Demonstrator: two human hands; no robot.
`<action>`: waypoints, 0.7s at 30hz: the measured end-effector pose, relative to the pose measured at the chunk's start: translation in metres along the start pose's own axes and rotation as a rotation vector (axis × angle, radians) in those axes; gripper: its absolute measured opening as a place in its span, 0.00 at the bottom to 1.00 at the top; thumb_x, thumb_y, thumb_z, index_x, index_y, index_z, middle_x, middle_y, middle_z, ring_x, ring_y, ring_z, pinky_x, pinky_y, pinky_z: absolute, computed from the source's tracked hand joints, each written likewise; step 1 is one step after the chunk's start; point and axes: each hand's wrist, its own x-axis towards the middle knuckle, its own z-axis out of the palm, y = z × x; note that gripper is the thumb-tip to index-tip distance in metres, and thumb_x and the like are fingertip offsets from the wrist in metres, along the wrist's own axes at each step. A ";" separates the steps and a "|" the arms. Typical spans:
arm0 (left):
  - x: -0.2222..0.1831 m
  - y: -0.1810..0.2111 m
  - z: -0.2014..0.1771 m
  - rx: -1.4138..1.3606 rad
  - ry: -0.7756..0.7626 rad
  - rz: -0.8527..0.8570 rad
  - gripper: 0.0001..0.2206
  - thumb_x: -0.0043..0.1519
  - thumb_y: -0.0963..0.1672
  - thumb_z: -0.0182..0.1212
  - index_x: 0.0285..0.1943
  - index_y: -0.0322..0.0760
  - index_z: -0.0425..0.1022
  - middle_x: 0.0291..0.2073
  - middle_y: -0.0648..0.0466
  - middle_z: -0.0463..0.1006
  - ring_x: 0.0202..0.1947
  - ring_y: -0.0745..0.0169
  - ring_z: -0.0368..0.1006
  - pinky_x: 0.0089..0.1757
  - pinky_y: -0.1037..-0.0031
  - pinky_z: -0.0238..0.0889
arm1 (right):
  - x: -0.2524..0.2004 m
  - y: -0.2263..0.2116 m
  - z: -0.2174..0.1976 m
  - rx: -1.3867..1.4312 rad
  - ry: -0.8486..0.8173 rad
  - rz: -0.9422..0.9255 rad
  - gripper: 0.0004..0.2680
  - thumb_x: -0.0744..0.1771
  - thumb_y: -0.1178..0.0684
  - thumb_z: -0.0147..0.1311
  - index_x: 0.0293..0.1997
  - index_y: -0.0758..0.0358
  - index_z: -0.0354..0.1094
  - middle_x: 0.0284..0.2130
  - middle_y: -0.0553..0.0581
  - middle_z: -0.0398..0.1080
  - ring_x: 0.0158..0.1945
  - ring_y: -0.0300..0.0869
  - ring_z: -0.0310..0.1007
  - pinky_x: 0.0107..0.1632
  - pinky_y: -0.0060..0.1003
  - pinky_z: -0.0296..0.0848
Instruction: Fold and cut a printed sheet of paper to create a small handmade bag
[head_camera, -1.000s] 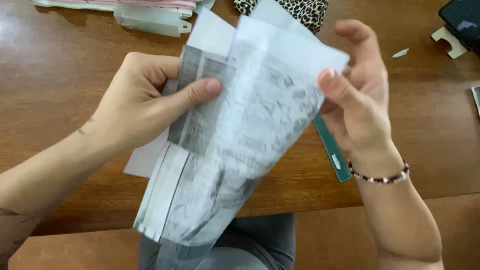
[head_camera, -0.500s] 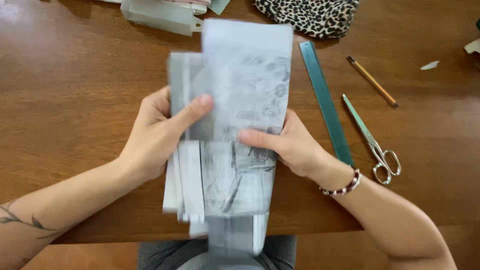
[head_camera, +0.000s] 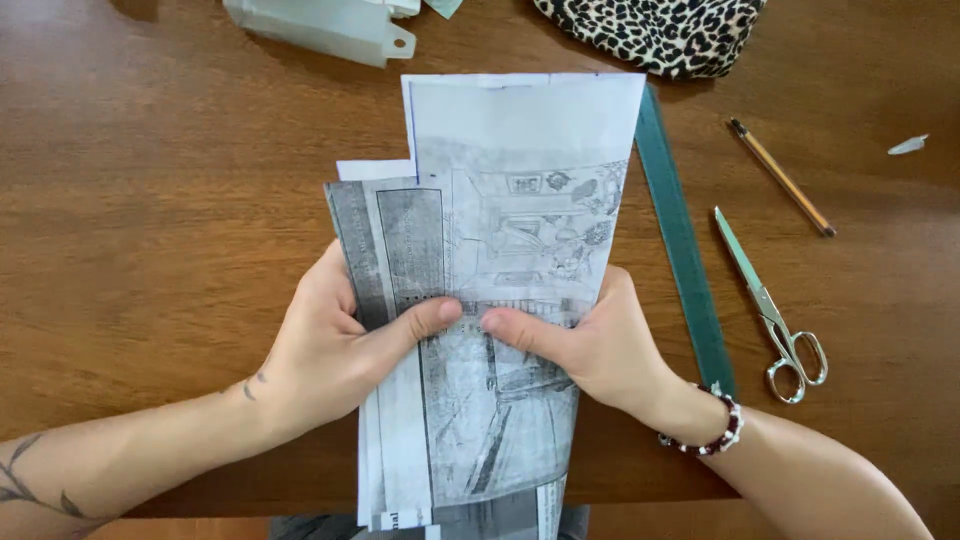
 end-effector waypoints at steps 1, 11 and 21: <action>0.000 -0.004 0.000 0.009 -0.003 0.089 0.26 0.55 0.43 0.68 0.61 0.33 0.62 0.51 0.52 0.78 0.54 0.63 0.75 0.57 0.71 0.70 | -0.001 -0.002 0.001 -0.023 0.028 0.059 0.20 0.56 0.49 0.68 0.50 0.64 0.72 0.45 0.55 0.80 0.50 0.41 0.82 0.52 0.36 0.83; 0.001 0.008 -0.010 0.203 -0.393 0.259 0.44 0.61 0.42 0.62 0.76 0.26 0.27 0.78 0.40 0.31 0.79 0.49 0.28 0.72 0.62 0.25 | 0.015 0.008 -0.029 0.424 0.206 0.188 0.13 0.61 0.56 0.61 0.49 0.69 0.72 0.42 0.61 0.78 0.41 0.43 0.78 0.43 0.41 0.80; 0.010 0.009 -0.015 0.172 -0.343 -0.015 0.25 0.58 0.47 0.64 0.64 0.38 0.63 0.50 0.59 0.79 0.50 0.72 0.74 0.50 0.76 0.69 | 0.017 0.003 -0.029 0.255 0.237 0.026 0.11 0.62 0.55 0.65 0.23 0.55 0.62 0.18 0.42 0.60 0.22 0.29 0.56 0.25 0.24 0.55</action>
